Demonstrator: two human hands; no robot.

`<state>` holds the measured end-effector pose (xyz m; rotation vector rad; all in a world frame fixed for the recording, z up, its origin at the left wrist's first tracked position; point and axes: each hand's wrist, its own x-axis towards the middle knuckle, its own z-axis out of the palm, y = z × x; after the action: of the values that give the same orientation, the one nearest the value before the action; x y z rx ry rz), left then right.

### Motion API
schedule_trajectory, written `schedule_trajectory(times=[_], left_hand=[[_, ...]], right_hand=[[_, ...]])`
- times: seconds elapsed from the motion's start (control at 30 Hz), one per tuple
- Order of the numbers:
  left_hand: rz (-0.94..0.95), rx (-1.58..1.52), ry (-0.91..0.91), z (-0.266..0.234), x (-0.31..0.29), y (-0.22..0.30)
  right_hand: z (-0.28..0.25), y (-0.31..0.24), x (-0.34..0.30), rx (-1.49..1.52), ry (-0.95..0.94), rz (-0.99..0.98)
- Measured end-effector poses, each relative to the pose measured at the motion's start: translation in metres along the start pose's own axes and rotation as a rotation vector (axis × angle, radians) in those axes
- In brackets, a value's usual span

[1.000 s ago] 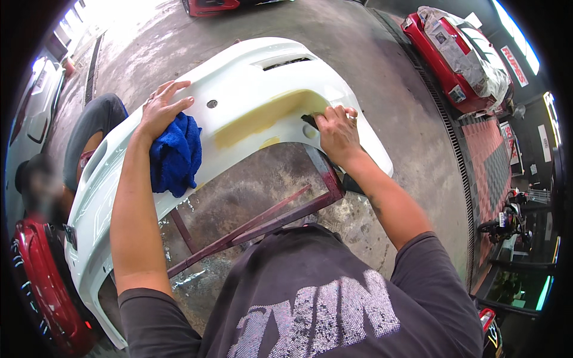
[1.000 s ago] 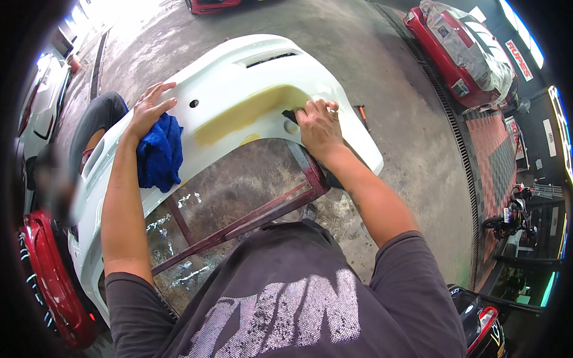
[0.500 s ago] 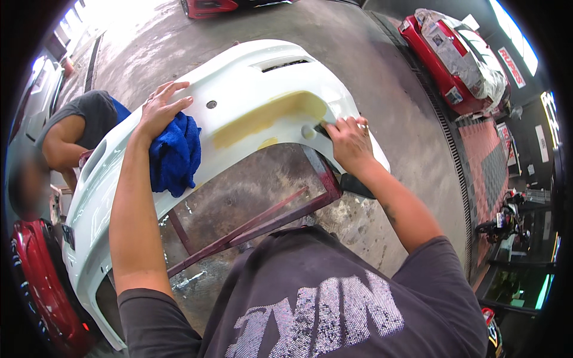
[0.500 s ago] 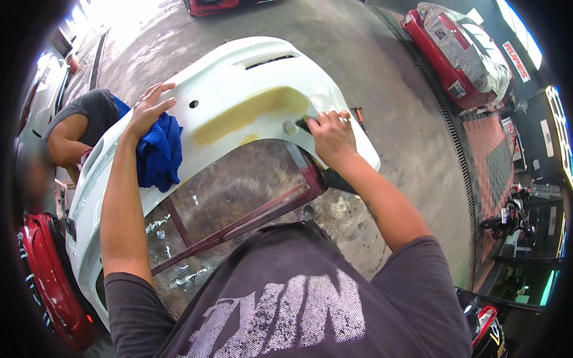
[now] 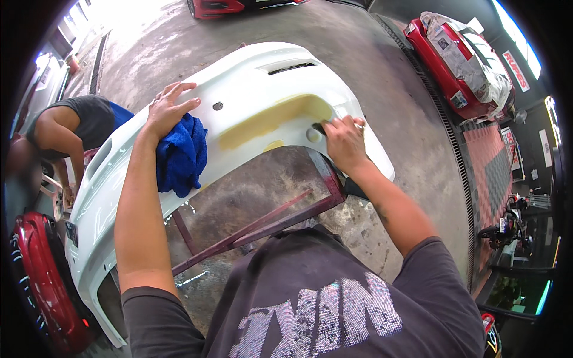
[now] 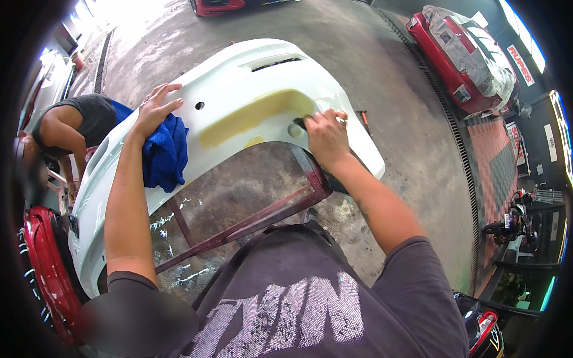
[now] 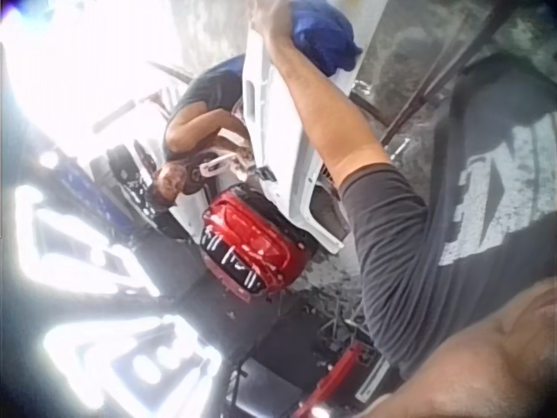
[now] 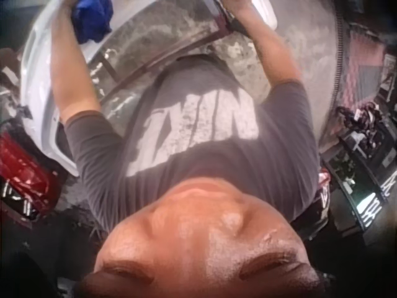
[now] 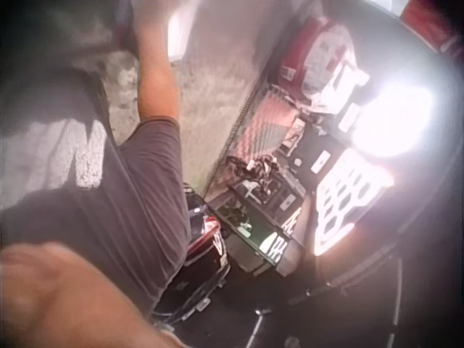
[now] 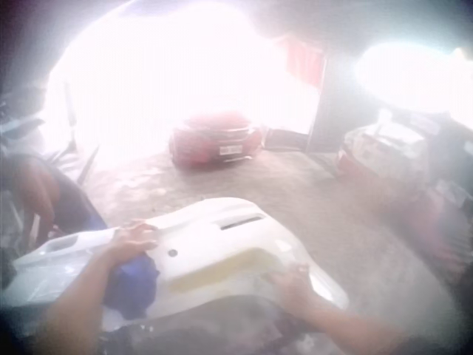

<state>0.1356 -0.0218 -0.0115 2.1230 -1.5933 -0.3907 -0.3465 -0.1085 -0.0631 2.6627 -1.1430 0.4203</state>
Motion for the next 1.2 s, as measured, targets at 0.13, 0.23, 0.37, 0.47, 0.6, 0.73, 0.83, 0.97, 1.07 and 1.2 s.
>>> schedule_trajectory(times=[0.13,0.23,0.37,0.47,0.6,0.73,0.83,0.97,1.07,1.2], left_hand=[[-0.019,-0.019,0.011,-0.001,-0.004,-0.007],[0.003,-0.035,-0.013,0.001,-0.002,-0.002],[0.008,-0.006,-0.023,-0.003,-0.006,0.007],[-0.016,-0.018,-0.005,-0.005,-0.009,0.002],[-0.017,-0.031,-0.008,0.000,-0.003,-0.002],[-0.005,-0.030,-0.007,0.000,-0.001,-0.002],[-0.010,-0.025,-0.006,-0.002,-0.003,-0.012],[0.008,-0.026,-0.011,0.000,0.001,0.001],[0.015,-0.014,0.002,-0.002,-0.007,0.008],[-0.008,-0.031,0.000,-0.002,-0.005,-0.005]], right_hand=[[-0.001,0.001,0.010,-0.044,-0.037,-0.086],[-0.007,0.022,-0.017,-0.030,-0.017,-0.077],[0.007,0.008,0.010,-0.049,-0.006,-0.105],[0.000,0.007,0.017,-0.059,-0.046,-0.166],[0.000,0.030,-0.019,0.029,-0.020,-0.100],[0.009,0.008,0.017,-0.062,-0.030,-0.157],[0.003,0.020,0.005,-0.034,-0.046,-0.180],[0.000,0.021,0.000,-0.033,-0.058,-0.158],[0.007,0.005,0.028,-0.082,-0.045,-0.224],[0.002,0.028,0.004,-0.030,0.023,-0.242]])
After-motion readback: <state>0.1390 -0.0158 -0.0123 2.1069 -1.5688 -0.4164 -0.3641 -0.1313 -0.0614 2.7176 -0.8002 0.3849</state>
